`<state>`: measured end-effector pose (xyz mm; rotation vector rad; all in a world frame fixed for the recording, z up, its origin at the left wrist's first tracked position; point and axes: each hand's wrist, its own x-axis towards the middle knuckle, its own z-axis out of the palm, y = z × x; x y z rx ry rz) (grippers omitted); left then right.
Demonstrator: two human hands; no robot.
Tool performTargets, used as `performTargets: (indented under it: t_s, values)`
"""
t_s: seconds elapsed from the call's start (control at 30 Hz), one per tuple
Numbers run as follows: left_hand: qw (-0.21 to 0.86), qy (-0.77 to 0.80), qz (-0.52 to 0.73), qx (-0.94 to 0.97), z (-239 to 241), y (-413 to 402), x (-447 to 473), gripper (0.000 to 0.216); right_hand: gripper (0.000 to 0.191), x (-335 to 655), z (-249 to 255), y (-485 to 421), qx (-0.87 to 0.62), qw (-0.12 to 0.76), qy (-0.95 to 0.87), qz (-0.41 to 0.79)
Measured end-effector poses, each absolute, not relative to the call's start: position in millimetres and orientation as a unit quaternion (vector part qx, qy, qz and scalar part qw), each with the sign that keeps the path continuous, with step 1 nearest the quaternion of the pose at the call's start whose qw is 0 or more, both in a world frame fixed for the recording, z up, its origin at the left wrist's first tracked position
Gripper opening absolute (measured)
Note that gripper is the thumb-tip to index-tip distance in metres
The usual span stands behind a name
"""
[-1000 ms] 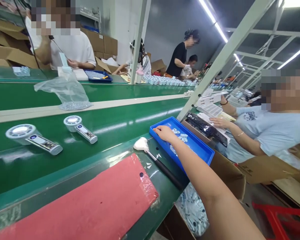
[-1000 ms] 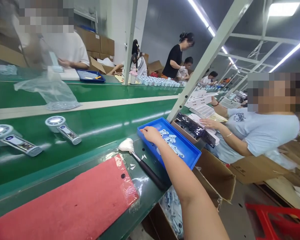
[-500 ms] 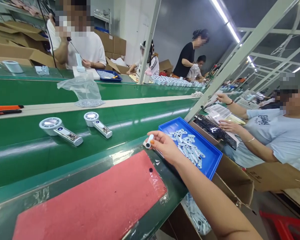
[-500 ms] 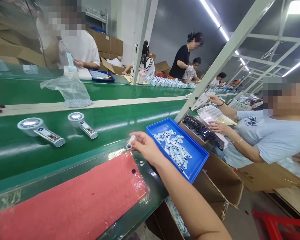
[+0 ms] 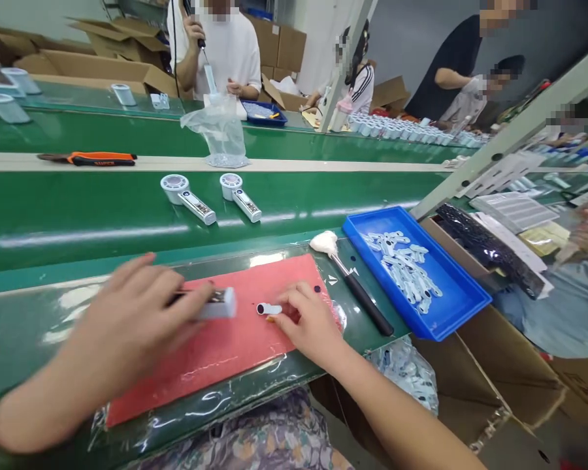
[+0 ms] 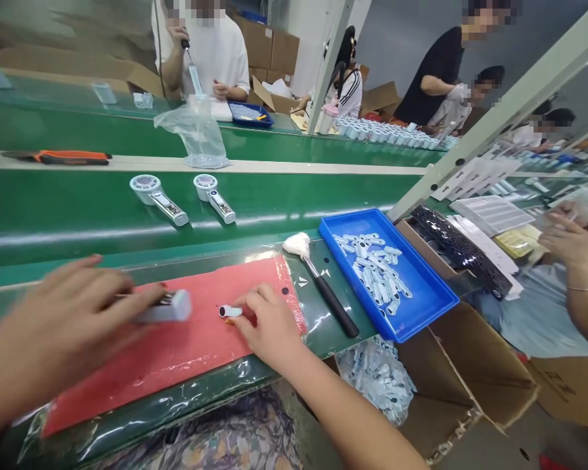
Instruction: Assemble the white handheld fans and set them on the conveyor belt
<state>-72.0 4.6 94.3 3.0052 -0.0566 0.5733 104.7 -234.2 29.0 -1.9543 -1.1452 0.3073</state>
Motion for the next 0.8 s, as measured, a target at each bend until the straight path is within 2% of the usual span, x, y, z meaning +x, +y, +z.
performTargets:
  t_s: [0.07,0.13,0.27,0.4,0.47,0.67,0.8]
  values:
    - [-0.074,-0.077,0.185,0.977,82.3,-23.6,-60.3,0.029,0.015,106.9,28.6,-241.4,-0.813,0.341,-0.465,0.081]
    - [-0.106,-0.109,0.191,0.970,74.4,-36.7,-56.7,0.034,0.012,108.7,27.9,-245.9,-0.827,0.306,-0.468,0.061]
    - [-0.016,-0.071,0.186,0.980,70.5,-25.4,-70.4,0.036,0.013,111.2,30.8,-245.0,-0.822,0.326,-0.462,0.069]
    - [0.076,-0.009,0.178,0.981,67.0,-19.3,-84.7,0.032,0.012,103.8,44.8,-232.5,-0.764,0.451,-0.453,0.089]
    - [0.105,0.011,0.171,0.980,62.3,-22.7,-86.5,0.028,0.011,94.3,53.2,-221.7,-0.731,0.478,-0.478,0.099]
    - [0.200,0.014,0.209,0.957,56.7,-30.5,-85.1,0.022,0.004,67.3,63.9,-191.0,-0.737,0.341,-0.576,0.097]
    - [0.233,0.005,0.218,0.948,61.5,-33.3,-83.4,0.013,0.004,69.8,65.2,-190.7,-0.736,0.325,-0.584,0.108]
